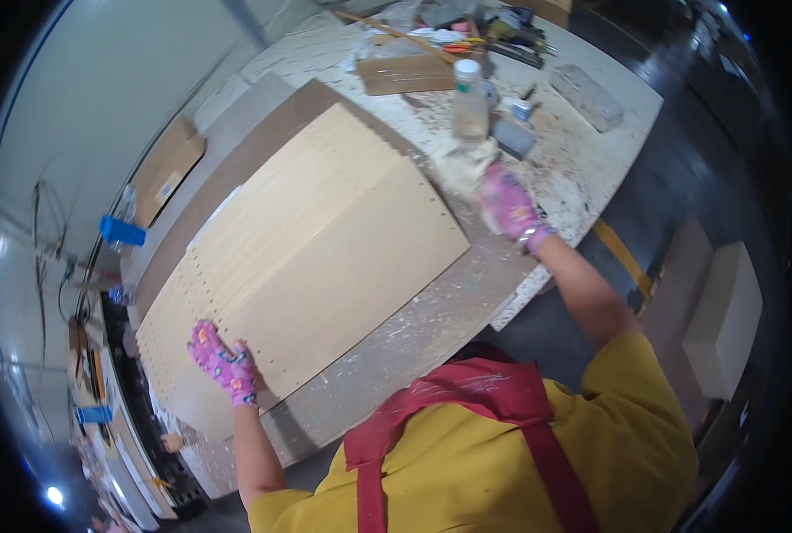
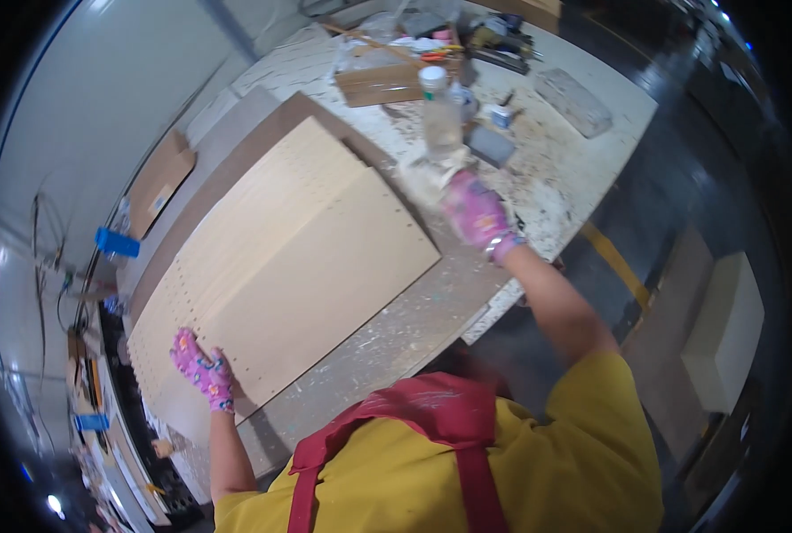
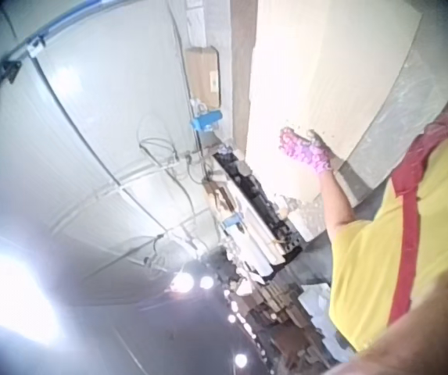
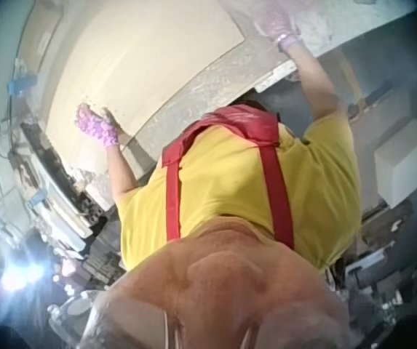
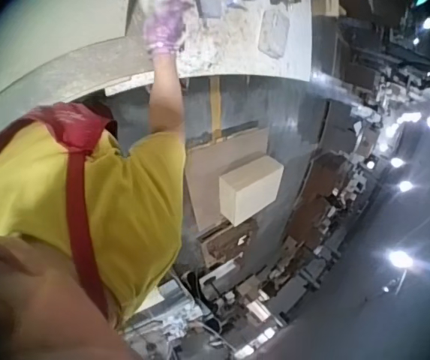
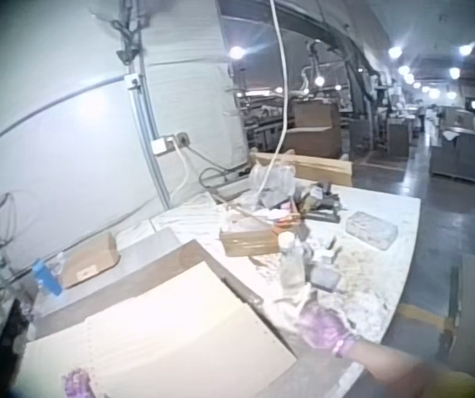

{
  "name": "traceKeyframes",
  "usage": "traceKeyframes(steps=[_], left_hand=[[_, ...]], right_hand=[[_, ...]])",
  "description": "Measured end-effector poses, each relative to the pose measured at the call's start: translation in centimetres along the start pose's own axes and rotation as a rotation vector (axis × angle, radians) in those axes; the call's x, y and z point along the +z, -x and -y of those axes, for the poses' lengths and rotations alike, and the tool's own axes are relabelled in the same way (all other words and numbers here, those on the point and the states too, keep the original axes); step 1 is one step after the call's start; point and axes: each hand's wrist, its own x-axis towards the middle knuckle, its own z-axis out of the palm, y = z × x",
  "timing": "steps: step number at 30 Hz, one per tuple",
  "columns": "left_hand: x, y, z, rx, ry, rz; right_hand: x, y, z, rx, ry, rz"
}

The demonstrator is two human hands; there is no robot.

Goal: The person applies a substance to the edges and surfaces of wooden boards using a small applicator and a cloth.

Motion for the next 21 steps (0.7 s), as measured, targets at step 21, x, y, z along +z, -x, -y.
traceKeyframes(steps=[21], left_hand=[[-0.7, 0.1, -2.7, -0.089, 0.077, 0.015]], right_hand=[[-9.9, -8.3, -23.2, 0.520, -0.225, -0.288]])
